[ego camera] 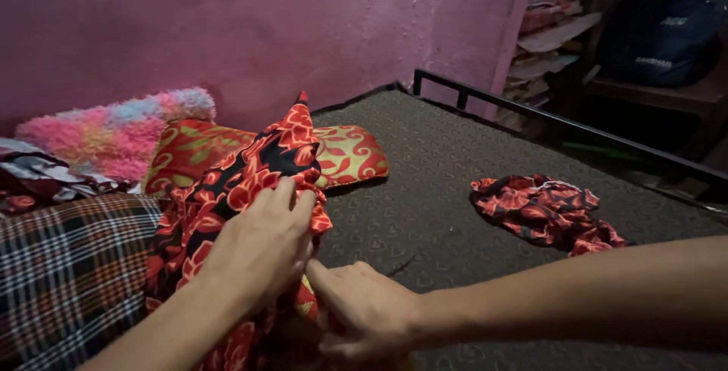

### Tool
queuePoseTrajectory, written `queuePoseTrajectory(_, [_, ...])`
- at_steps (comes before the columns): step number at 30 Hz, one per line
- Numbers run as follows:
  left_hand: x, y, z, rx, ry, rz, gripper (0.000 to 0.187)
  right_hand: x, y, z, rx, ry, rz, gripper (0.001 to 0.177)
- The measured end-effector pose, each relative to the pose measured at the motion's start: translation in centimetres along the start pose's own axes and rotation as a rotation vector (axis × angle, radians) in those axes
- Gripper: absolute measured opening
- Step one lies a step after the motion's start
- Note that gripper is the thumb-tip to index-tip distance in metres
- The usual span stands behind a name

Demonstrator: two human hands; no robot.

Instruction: The person places a floral-patterned pillowcase over a pillow on a bed. They align the corners, tuck the pillow inside, and smooth the fabric to fit the case. The person then moves the finished pillow aside and repeats the process with a second pillow.

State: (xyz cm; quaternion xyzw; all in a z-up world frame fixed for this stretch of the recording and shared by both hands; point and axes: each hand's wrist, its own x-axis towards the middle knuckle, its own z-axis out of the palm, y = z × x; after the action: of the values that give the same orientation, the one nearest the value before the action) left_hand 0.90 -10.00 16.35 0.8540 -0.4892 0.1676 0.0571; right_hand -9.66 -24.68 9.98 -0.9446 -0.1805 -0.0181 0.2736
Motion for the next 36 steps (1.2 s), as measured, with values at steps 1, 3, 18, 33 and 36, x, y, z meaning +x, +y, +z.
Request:
queuePoseTrajectory(1, [0.0,-0.1,0.0,0.028,0.029,0.022,0.045,0.0,-0.2,0.0,-0.013,0.002,-0.003,0.054])
queuePoseTrajectory(3, [-0.1,-0.4,0.1,0.142,0.029,0.107,0.044,0.0,-0.6,-0.1,-0.022,-0.002,0.008,0.058])
queuePoseTrajectory(18, [3.1,-3.6,-0.3,0.656,0.010,0.166,0.025,0.0,-0.9,2.1,0.241,0.368,-0.031,0.091])
queuePoseTrajectory(33, [0.6,3.4,-0.2,-0.619,0.027,-0.181,0.029,2.6,2.2,6.0,0.900,0.648,0.069,0.072])
queuePoseTrajectory(36, [-1.2,2.8,2.1,-0.574,0.085,-0.083,0.037,3.7,6.4,4.1,0.199,0.762,0.221,0.066])
